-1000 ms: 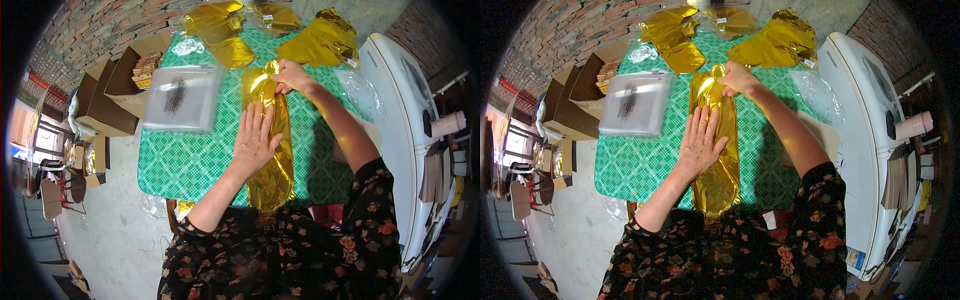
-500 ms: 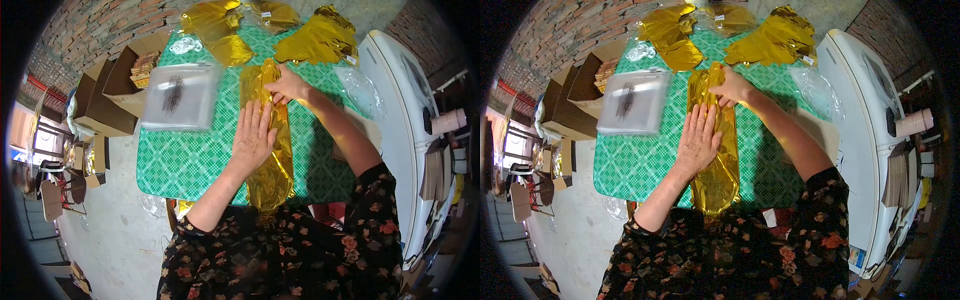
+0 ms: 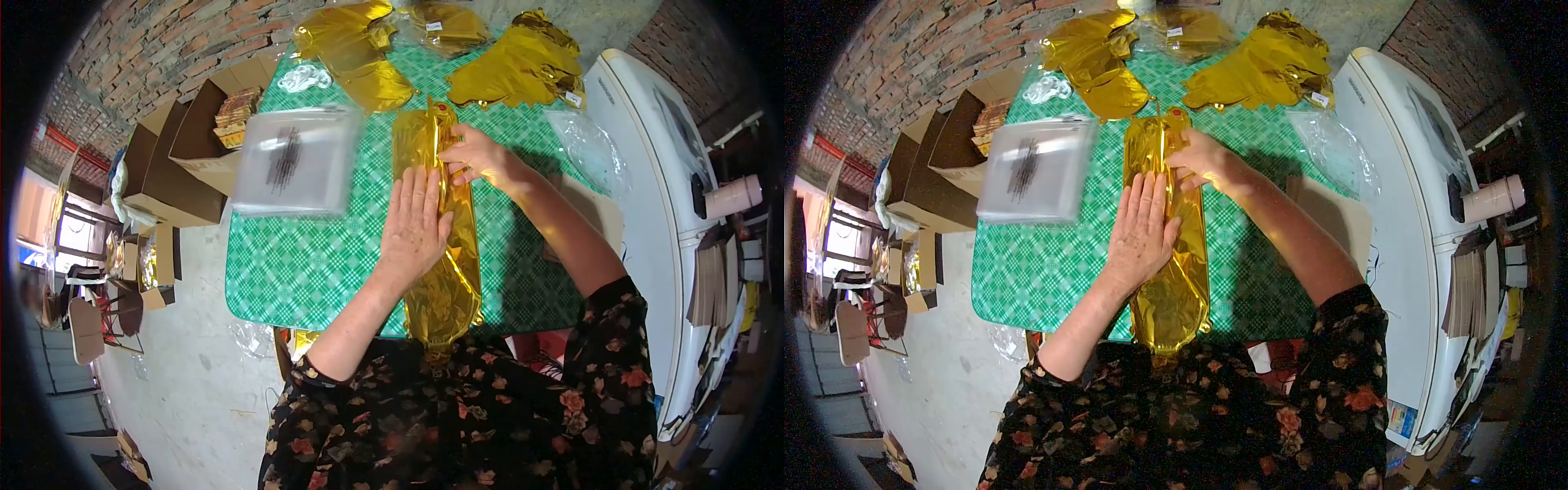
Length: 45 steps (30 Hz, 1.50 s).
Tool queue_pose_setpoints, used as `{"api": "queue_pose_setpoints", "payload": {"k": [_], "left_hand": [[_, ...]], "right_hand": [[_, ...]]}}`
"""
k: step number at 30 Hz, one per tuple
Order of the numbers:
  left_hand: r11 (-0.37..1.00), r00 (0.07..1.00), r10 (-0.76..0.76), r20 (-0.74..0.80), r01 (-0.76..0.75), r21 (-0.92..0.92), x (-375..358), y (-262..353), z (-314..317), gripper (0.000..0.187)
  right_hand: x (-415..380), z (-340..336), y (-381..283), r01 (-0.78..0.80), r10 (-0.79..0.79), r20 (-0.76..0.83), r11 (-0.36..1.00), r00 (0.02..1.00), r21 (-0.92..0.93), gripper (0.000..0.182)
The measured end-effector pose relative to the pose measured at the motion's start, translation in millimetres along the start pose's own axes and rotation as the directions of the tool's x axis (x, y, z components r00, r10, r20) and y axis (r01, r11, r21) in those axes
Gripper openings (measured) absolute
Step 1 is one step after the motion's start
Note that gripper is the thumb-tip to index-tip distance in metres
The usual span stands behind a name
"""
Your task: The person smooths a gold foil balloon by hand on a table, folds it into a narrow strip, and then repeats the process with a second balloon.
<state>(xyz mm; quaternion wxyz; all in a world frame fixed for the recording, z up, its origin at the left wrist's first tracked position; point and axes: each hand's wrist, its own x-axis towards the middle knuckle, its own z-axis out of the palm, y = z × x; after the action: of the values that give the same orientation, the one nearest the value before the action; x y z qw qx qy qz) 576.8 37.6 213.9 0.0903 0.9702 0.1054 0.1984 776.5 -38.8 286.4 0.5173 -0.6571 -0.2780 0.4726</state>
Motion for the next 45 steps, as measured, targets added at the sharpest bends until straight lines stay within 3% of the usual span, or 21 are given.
{"api": "queue_pose_setpoints", "payload": {"k": [1, 4, 7, 10, 13, 25, 28, 34, 40, 45], "left_hand": [[1.0, 1.0, -0.002, -0.008, 0.002, -0.017, 0, 0, 0, 0.072], [0.999, 1.0, -0.003, -0.024, 0.002, -0.039, 0, 1, -3, 0.072], [1.0, 1.0, 0.006, -0.023, -0.006, -0.016, 1, 1, -5, 0.072], [1.0, 1.0, 0.008, -0.02, -0.008, -0.006, 1, 2, -5, 0.072], [1.0, 1.0, 0.013, -0.023, -0.013, -0.004, 0, 1, -5, 0.072], [0.999, 1.0, 0.021, -0.009, -0.021, 0.038, 0, 2, -6, 0.065], [0.999, 1.0, 0.022, -0.013, -0.022, 0.036, 0, 3, -6, 0.064], [1.0, 1.0, 0.024, 0.004, -0.024, 0.018, 1, 3, -8, 0.063], [0.999, 0.999, 0.037, -0.01, -0.037, 0.013, 1, 3, -10, 0.06], [0.999, 0.998, 0.043, -0.036, -0.043, -0.013, 1, 3, -9, 0.059]], "right_hand": [[-4, -4, 1, 0.048, -0.056, 0.075, 0.993, 0.996, 0.109, 0.061], [-1, 1, 0, -0.062, 0.065, -0.015, 0.985, 0.998, 0.159, 0.049], [12, -7, 14, -0.06, 0.047, 0.062, 0.974, 0.997, 0.219, 0.039], [13, -8, 21, -0.037, 0.028, 0.034, 0.953, 0.999, 0.302, 0.035], [23, -12, 28, -0.001, -0.046, 0.12, 0.929, 0.992, 0.371, 0.035], [43, -5, 2, -0.016, 0.042, -0.057, 0.92, 0.998, 0.392, 0.033], [59, -11, 6, -0.025, 0.012, 0.034, 0.92, 0.999, 0.391, 0.029], [55, -3, -9, -0.016, -0.007, 0.051, 0.899, 0.999, 0.438, 0.027], [53, 12, -18, 0.05, -0.038, -0.082, 0.987, 0.996, 0.152, 0.029], [55, 8, -17, 0.104, -0.098, -0.111, 0.993, 0.989, 0.047, 0.022]]}}
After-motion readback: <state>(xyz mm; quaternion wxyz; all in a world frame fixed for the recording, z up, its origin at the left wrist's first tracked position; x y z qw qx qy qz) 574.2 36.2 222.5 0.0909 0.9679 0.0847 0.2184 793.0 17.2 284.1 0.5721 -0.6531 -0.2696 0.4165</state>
